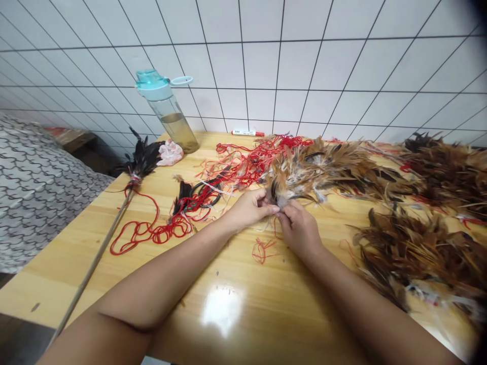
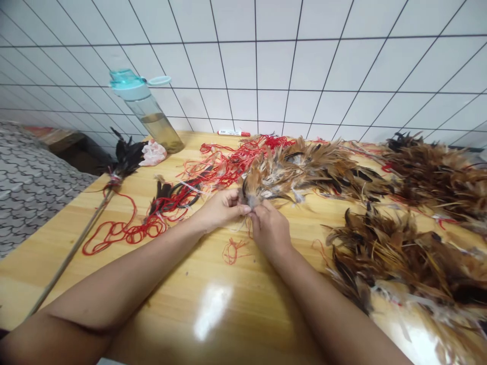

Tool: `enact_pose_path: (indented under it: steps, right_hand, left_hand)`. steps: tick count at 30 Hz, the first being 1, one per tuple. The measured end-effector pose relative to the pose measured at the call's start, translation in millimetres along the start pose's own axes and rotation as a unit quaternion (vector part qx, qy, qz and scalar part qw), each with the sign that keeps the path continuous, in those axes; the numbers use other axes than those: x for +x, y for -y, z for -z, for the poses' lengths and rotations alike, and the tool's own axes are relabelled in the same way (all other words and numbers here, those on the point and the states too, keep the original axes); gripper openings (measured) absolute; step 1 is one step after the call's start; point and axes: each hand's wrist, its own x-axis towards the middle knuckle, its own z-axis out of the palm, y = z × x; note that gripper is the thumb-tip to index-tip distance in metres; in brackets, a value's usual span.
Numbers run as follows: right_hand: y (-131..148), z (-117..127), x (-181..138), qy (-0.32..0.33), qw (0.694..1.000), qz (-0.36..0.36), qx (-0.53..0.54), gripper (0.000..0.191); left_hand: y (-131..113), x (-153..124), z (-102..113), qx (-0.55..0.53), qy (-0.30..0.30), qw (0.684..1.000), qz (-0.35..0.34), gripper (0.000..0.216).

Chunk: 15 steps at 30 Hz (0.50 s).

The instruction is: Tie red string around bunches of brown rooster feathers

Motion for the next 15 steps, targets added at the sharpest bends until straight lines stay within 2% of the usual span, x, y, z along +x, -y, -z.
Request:
enact_pose_path:
  steps: [4, 11, 15]
  right_hand:
    - [0.6, -1.2, -0.9, 0.02, 1.0, -0.014, -0.004, 0.022]
    - [-3.7, -4.8, 3.3, -0.016, 0.994, -0.034, 0.102, 0.025]
    - [-6.4, -4.4, 6.4, -0.033, 0.986, -0.046, 0.156, 0.028]
  left_hand:
    - [3.5, 1.1, 1.1, 0.062, -0.01, 0.997, -0.032, 0.029]
    - [-0.9, -1.0, -3.3, -0.036, -0.033, 0.999, -0.007, 0.034]
    - [-4.9, -2.2, -4.4, -0.05, -0.016, 0.999, -0.001, 0.036]
